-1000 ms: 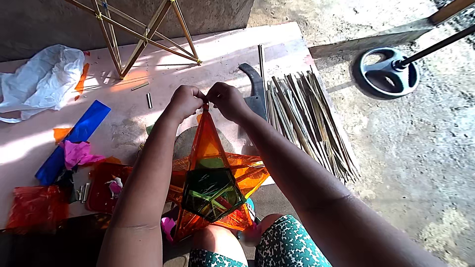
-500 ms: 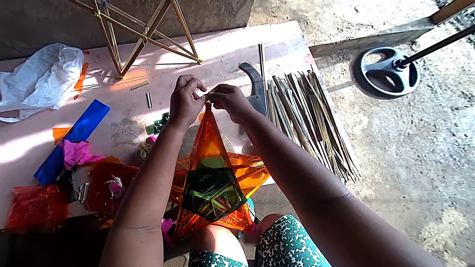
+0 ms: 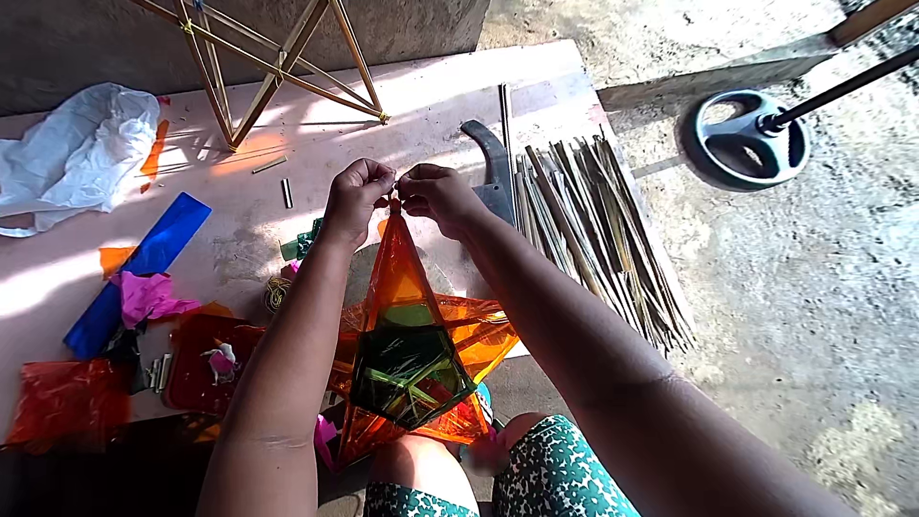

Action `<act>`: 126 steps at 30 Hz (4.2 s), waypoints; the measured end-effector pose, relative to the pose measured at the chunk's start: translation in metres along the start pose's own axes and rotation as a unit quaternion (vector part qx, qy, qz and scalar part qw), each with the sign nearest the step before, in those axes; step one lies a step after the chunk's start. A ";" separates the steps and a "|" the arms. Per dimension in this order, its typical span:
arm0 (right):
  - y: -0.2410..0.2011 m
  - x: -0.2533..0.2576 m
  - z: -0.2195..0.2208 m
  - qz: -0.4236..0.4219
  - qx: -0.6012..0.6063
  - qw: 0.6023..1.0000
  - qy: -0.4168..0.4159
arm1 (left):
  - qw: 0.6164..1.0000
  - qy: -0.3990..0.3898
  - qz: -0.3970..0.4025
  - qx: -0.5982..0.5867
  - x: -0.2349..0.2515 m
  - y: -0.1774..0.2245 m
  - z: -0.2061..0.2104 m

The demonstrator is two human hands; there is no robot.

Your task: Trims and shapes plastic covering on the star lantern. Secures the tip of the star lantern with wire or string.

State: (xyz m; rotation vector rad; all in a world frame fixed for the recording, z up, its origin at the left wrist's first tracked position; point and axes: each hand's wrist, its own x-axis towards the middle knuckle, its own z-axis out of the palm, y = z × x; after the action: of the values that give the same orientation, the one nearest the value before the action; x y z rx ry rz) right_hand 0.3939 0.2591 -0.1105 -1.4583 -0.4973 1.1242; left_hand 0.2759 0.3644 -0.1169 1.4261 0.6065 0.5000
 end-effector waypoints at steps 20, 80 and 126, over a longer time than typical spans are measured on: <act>-0.003 0.001 0.001 0.004 -0.029 0.999 0.035 | 1.000 -0.004 -0.018 -0.023 0.003 0.004 -0.006; 0.003 0.002 -0.023 -0.260 -0.131 0.957 -0.005 | 0.975 -0.068 -0.211 -0.007 0.025 0.037 -0.010; 0.003 -0.002 -0.020 -0.267 -0.212 0.939 0.046 | 0.984 0.020 -0.074 0.161 0.001 0.034 0.013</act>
State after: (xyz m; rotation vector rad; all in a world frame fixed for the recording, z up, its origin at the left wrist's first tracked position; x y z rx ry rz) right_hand 0.4094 0.2464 -0.1158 -1.5952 -1.0450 0.5269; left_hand 0.2862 0.3586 -0.0827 1.6629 0.8480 0.3226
